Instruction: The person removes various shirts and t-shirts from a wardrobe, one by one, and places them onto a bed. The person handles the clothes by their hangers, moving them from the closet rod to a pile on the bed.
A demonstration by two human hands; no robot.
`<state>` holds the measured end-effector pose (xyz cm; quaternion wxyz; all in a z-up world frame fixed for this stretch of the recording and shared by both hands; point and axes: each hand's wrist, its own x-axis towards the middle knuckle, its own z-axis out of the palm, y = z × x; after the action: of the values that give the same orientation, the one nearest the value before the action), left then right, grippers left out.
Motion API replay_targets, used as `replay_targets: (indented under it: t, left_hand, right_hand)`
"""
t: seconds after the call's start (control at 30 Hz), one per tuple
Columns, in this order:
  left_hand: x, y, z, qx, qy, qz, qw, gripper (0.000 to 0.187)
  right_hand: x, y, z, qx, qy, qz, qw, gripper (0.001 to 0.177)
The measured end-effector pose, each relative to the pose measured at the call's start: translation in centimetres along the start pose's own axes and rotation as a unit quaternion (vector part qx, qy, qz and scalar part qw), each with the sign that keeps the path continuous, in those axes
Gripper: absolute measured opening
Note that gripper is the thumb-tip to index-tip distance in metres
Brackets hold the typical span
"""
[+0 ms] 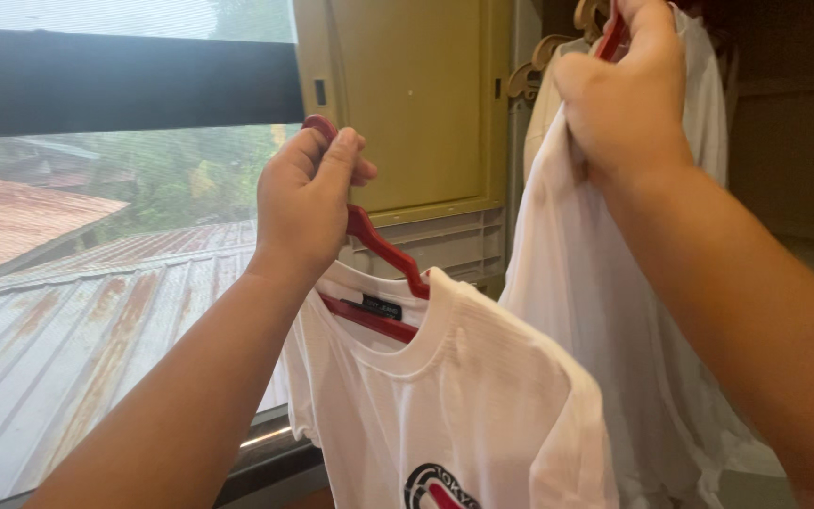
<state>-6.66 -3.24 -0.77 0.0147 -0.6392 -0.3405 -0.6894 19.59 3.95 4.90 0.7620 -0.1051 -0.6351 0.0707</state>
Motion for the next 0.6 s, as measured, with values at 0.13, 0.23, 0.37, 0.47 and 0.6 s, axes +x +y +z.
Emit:
replay_targets:
  t: [0.13, 0.23, 0.37, 0.47, 0.6]
  left_hand:
    - [0.1, -0.2, -1.4, -0.086, 0.022, 0.048, 0.995, 0.031]
    - [-0.1, 0.2, -2.9, -0.115, -0.003, 0.147, 0.982, 0.035]
    - [-0.1, 0.8, -4.9, -0.165, -0.055, 0.159, 0.972, 0.057]
    - [-0.2, 1.3, -5.9, -0.125, -0.078, 0.141, 0.979, 0.062]
    - [-0.5, 1.5, -6.9, -0.063, -0.062, 0.072, 0.994, 0.062]
  right_hand:
    - [-3.2, -3.6, 1.9, -0.019, -0.062, -0.024, 0.998, 0.060]
    - [-5.9, -7.5, 3.2, -0.001, -0.090, 0.051, 0.995, 0.063]
    - [-7.6, -10.8, 5.2, 0.078, -0.156, 0.047, 0.983, 0.060]
    - [-8.0, -11.2, 6.2, 0.125, -0.177, 0.071, 0.974, 0.060]
    - [-8.7, -10.4, 7.7, 0.184, -0.218, 0.089, 0.954, 0.066]
